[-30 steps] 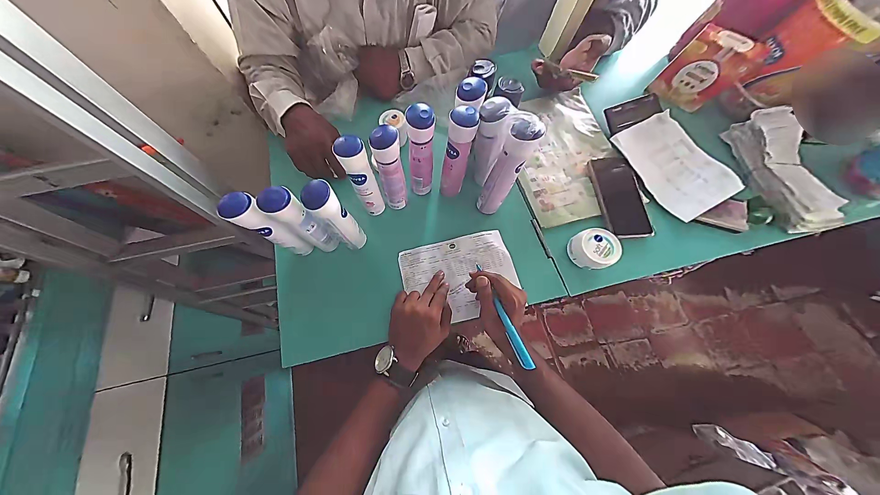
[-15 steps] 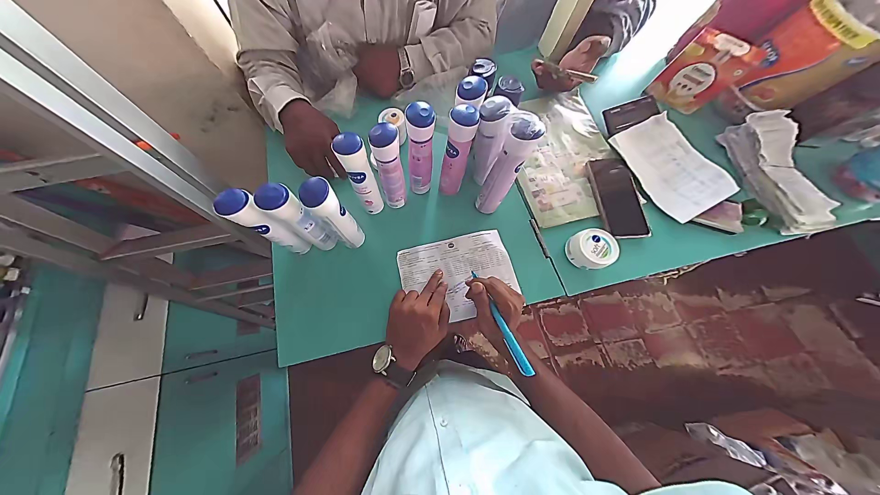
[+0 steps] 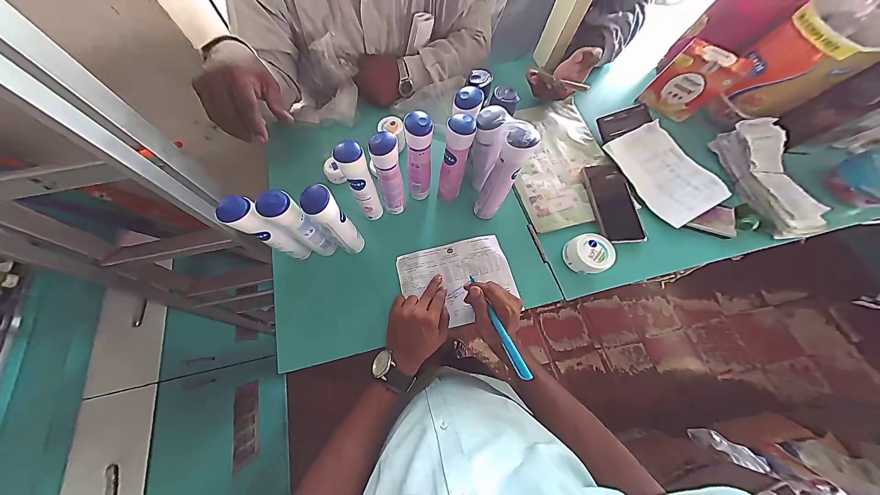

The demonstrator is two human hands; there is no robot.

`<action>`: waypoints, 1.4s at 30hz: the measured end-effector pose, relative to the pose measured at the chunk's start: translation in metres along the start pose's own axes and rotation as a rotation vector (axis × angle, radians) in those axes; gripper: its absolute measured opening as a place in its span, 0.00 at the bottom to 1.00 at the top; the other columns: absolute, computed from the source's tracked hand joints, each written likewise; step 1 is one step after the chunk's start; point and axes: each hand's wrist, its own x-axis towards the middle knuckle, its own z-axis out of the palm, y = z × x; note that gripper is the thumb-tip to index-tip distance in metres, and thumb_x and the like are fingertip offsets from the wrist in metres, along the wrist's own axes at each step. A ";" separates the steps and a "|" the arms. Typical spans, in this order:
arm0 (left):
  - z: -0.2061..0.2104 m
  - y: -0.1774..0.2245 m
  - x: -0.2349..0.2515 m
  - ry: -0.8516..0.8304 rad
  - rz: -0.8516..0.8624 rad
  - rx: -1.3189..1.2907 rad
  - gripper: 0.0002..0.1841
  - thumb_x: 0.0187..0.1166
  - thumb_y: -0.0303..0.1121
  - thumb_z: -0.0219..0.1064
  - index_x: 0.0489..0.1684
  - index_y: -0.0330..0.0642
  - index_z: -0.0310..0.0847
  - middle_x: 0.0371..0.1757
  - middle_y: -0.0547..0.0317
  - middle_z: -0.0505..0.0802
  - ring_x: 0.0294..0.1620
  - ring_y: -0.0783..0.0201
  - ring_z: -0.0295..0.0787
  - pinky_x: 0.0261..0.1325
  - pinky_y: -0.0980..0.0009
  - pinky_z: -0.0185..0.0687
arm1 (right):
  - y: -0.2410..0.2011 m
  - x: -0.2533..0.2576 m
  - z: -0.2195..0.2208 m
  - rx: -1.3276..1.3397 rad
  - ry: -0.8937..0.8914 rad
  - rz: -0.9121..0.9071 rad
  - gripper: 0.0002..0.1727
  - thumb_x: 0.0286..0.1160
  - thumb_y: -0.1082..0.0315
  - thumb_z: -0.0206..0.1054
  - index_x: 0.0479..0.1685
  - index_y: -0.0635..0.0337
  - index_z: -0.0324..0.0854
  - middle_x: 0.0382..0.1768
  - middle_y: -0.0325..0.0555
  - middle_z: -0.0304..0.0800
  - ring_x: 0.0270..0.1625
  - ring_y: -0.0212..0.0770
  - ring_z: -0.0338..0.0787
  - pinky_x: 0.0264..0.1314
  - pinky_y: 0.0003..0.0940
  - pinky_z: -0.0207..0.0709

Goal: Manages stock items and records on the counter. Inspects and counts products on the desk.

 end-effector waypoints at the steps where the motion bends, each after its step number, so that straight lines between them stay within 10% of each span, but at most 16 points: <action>1: 0.000 0.000 0.000 -0.003 -0.002 -0.001 0.20 0.81 0.39 0.56 0.61 0.53 0.93 0.73 0.69 0.90 0.27 0.64 0.87 0.33 0.62 0.76 | 0.000 0.000 0.000 -0.003 0.001 0.001 0.24 0.89 0.59 0.55 0.33 0.65 0.90 0.23 0.46 0.90 0.29 0.31 0.88 0.36 0.22 0.81; 14: -0.002 0.001 -0.001 -0.009 -0.018 -0.002 0.19 0.80 0.40 0.57 0.59 0.54 0.94 0.73 0.70 0.90 0.29 0.63 0.90 0.35 0.61 0.79 | -0.011 0.007 0.000 0.068 -0.012 0.183 0.19 0.84 0.65 0.58 0.35 0.69 0.90 0.24 0.42 0.91 0.27 0.24 0.87 0.36 0.19 0.82; 21: 0.001 0.000 0.000 0.040 -0.007 0.013 0.18 0.78 0.40 0.59 0.56 0.56 0.95 0.71 0.72 0.91 0.26 0.65 0.89 0.32 0.62 0.80 | -0.019 0.048 -0.036 0.341 -0.146 0.490 0.17 0.81 0.75 0.60 0.63 0.69 0.85 0.46 0.44 0.97 0.43 0.32 0.95 0.43 0.28 0.89; 27: 0.002 0.000 -0.001 0.051 -0.008 0.007 0.18 0.77 0.40 0.60 0.57 0.55 0.95 0.71 0.72 0.91 0.26 0.66 0.89 0.32 0.62 0.81 | -0.023 0.065 -0.095 -0.438 -0.448 0.605 0.26 0.75 0.42 0.69 0.32 0.59 0.91 0.22 0.47 0.87 0.27 0.47 0.86 0.37 0.54 0.78; 42: 0.000 0.001 0.000 0.007 -0.008 -0.025 0.19 0.80 0.38 0.57 0.60 0.53 0.94 0.72 0.68 0.91 0.29 0.62 0.91 0.35 0.60 0.81 | -0.009 0.068 -0.105 -0.693 -0.580 0.876 0.27 0.80 0.39 0.65 0.49 0.55 0.91 0.39 0.55 0.92 0.44 0.58 0.90 0.48 0.63 0.77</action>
